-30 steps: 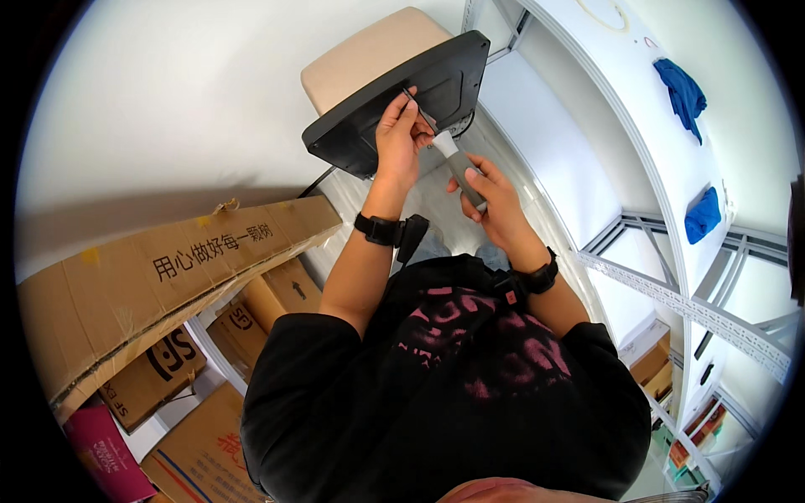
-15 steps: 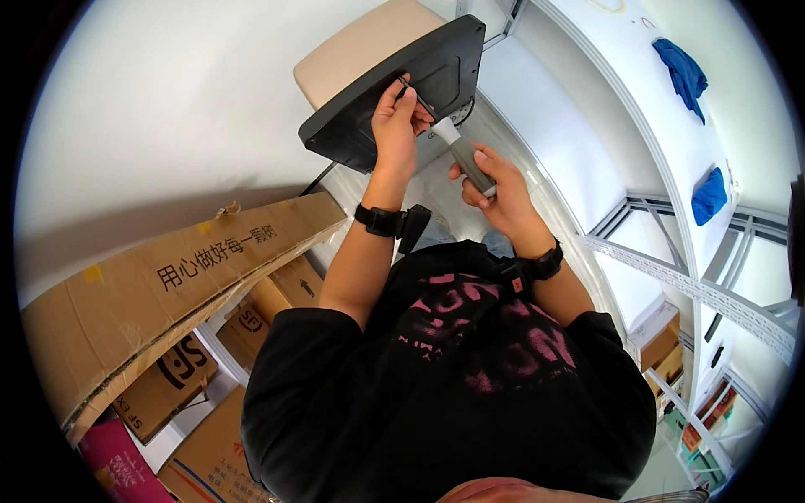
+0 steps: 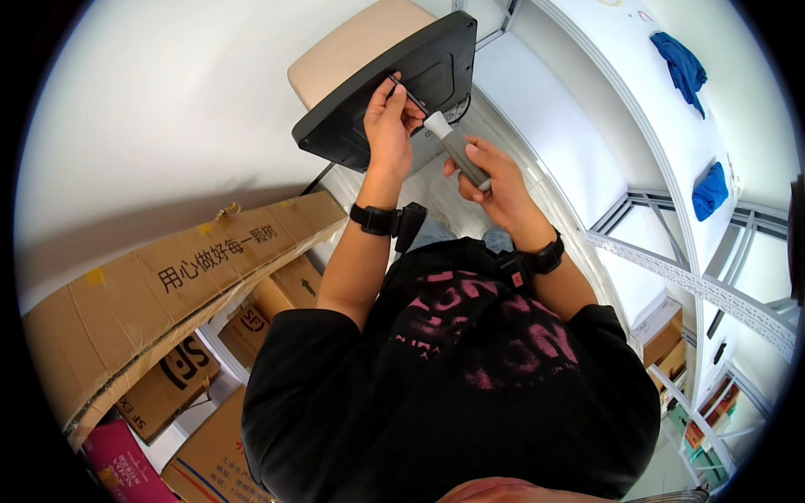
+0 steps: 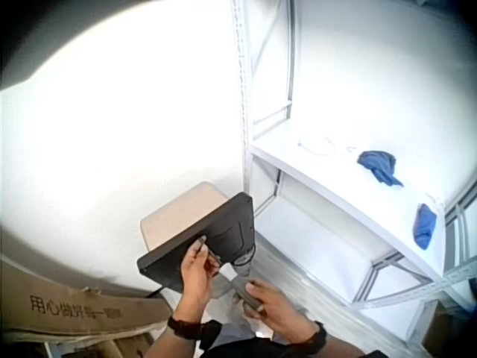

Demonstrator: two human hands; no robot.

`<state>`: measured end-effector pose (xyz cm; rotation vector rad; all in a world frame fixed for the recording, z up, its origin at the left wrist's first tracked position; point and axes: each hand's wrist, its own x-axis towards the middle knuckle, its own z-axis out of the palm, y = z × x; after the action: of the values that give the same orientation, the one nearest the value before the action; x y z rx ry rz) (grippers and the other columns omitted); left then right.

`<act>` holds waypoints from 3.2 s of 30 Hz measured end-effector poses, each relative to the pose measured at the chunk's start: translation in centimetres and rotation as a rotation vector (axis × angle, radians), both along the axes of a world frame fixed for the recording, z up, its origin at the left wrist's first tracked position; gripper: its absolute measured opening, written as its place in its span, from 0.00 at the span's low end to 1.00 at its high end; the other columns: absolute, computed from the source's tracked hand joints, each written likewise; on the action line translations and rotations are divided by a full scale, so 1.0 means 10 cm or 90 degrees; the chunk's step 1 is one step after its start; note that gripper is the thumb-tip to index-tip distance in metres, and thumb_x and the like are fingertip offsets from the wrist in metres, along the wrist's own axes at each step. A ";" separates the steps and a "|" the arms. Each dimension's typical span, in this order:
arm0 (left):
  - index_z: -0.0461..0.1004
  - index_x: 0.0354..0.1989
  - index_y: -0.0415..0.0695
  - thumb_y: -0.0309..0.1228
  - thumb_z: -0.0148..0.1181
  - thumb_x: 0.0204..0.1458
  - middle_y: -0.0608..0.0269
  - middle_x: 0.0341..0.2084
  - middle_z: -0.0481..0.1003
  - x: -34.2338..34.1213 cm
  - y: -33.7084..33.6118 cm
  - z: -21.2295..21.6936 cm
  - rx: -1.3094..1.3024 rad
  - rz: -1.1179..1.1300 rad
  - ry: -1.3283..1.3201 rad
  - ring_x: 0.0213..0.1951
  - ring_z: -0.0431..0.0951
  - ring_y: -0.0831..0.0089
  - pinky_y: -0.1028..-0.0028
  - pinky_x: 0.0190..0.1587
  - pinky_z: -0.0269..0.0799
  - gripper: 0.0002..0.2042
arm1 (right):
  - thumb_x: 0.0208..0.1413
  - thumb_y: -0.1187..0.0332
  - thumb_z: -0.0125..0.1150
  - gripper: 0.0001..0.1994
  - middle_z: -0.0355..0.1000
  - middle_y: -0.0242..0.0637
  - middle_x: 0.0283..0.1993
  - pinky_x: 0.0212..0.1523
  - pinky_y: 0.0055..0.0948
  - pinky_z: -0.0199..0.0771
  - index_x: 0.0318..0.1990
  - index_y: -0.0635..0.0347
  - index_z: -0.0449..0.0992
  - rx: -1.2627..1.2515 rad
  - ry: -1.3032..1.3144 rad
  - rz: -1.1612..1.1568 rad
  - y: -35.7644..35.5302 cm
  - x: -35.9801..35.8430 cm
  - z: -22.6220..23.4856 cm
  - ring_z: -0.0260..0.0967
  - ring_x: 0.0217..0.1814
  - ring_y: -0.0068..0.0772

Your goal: The person uses a screwdriver to fasten screws into a white metal panel, then wipes a beige and black appliance with a blue cloth, and finally uses the screwdriver to tighten screws on the appliance.

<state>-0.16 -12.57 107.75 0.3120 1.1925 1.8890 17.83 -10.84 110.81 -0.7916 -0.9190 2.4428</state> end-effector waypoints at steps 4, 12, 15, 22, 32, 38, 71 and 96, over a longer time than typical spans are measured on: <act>0.70 0.49 0.43 0.32 0.50 0.61 0.71 0.21 0.71 -0.03 -0.02 0.02 -0.013 -0.011 0.000 0.24 0.71 0.84 0.84 0.28 0.68 0.11 | 0.60 0.64 0.51 0.17 0.72 0.41 0.36 0.22 0.22 0.59 0.51 0.64 0.65 0.013 -0.035 0.015 0.01 -0.01 0.06 0.58 0.16 0.21; 0.73 0.36 0.43 0.34 0.57 0.58 0.68 0.22 0.73 -0.05 -0.03 0.05 -0.062 -0.054 0.006 0.23 0.71 0.83 0.82 0.27 0.71 0.08 | 0.51 0.66 0.62 0.22 0.72 0.39 0.38 0.24 0.26 0.66 0.53 0.61 0.65 0.667 -0.239 -0.108 -0.09 -0.10 -0.25 0.69 0.26 0.26; 0.73 0.33 0.43 0.33 0.58 0.57 0.67 0.21 0.73 -0.08 -0.06 0.05 -0.066 -0.049 -0.014 0.23 0.71 0.83 0.82 0.26 0.71 0.07 | 0.52 0.64 0.61 0.24 0.72 0.40 0.39 0.22 0.25 0.64 0.56 0.59 0.63 0.284 -0.161 -0.040 -0.09 -0.08 0.03 0.68 0.26 0.27; 0.71 0.28 0.44 0.33 0.59 0.56 0.67 0.21 0.73 -0.10 -0.01 0.05 -0.049 -0.048 -0.010 0.22 0.70 0.83 0.83 0.25 0.71 0.08 | 0.57 0.64 0.54 0.24 0.70 0.40 0.44 0.16 0.19 0.54 0.60 0.56 0.61 -0.048 -0.014 0.016 -0.02 -0.03 0.08 0.62 0.21 0.23; 0.72 0.30 0.40 0.32 0.61 0.54 0.63 0.22 0.74 -0.15 0.00 0.06 -0.072 -0.059 -0.011 0.22 0.73 0.79 0.81 0.26 0.73 0.08 | 0.55 0.66 0.58 0.25 0.70 0.40 0.45 0.24 0.25 0.70 0.60 0.57 0.62 0.700 -0.221 -0.102 -0.05 -0.11 -0.11 0.71 0.34 0.29; 0.73 0.33 0.39 0.30 0.58 0.56 0.61 0.24 0.76 -0.16 -0.04 0.03 -0.051 -0.054 -0.011 0.24 0.76 0.76 0.79 0.29 0.74 0.07 | 0.55 0.68 0.56 0.25 0.68 0.40 0.44 0.23 0.23 0.72 0.61 0.59 0.60 -0.088 0.014 0.037 0.01 0.01 -0.01 0.72 0.35 0.29; 0.73 0.39 0.38 0.33 0.57 0.57 0.62 0.25 0.75 -0.17 -0.04 0.01 -0.045 -0.061 0.005 0.26 0.78 0.74 0.79 0.27 0.75 0.11 | 0.54 0.67 0.58 0.25 0.65 0.36 0.44 0.23 0.20 0.66 0.59 0.60 0.61 -0.067 -0.022 0.091 0.04 -0.01 -0.04 0.70 0.39 0.28; 0.73 0.40 0.39 0.34 0.54 0.59 0.63 0.27 0.74 -0.22 0.00 -0.02 -0.080 -0.099 -0.014 0.29 0.78 0.73 0.76 0.32 0.77 0.11 | 0.56 0.69 0.55 0.24 0.64 0.36 0.51 0.26 0.22 0.68 0.60 0.59 0.60 0.186 -0.114 0.046 -0.05 -0.02 -0.23 0.71 0.40 0.29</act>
<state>-2.31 -12.60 107.51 0.3056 1.2298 1.6717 17.60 -11.32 108.55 -0.8926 -1.3559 2.2495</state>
